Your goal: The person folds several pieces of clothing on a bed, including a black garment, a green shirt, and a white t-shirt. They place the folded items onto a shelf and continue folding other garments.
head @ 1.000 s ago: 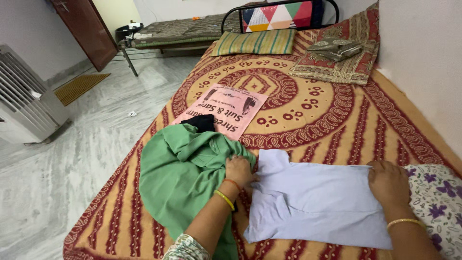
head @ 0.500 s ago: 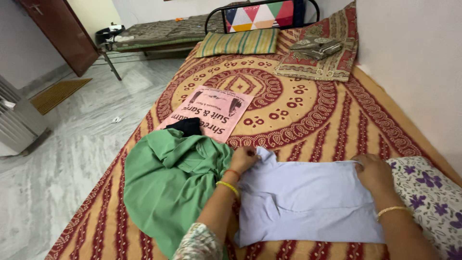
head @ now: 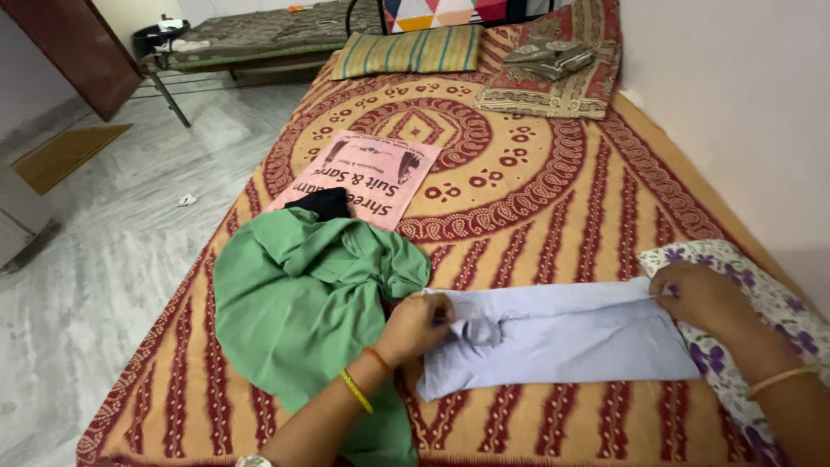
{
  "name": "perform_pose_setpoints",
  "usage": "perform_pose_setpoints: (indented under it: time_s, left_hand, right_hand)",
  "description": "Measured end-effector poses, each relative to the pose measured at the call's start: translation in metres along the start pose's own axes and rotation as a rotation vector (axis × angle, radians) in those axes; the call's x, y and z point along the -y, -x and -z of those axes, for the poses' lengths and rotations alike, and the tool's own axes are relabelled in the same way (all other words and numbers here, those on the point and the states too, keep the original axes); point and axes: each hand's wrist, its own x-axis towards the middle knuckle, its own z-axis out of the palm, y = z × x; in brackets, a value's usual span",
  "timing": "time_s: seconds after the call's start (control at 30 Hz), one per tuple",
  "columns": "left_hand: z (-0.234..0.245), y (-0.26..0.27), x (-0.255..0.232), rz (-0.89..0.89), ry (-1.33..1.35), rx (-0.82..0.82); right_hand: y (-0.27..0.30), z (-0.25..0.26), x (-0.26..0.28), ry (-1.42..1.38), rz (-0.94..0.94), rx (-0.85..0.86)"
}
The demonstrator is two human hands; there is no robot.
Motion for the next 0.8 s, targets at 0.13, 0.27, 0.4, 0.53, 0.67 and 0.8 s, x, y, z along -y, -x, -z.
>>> perform_pose_setpoints:
  time_s: [0.13,0.27,0.4,0.53,0.67,0.8]
  left_hand:
    - [-0.005,0.014,-0.014,0.217,0.026,-0.049]
    - [-0.002,0.017,-0.004,0.256,0.117,-0.190]
    - [-0.011,0.020,0.014,0.429,0.096,-0.199]
    - [-0.009,0.023,0.021,0.279,-0.011,-0.075]
    - [0.012,0.023,0.005,0.282,-0.174,0.197]
    - [0.017,0.008,-0.009,0.159,-0.276,-0.070]
  right_hand:
    - [0.017,0.001,0.011,0.054,-0.085,0.046]
    - [0.029,0.016,0.023,-0.035,-0.108,-0.066]
    - [0.036,0.023,0.030,-0.073,-0.127,-0.119]
    - [0.038,0.021,0.025,0.030,-0.178,0.067]
    - [0.043,0.016,0.024,0.099,-0.282,0.223]
    - [0.040,0.022,0.040,0.130,-0.153,-0.001]
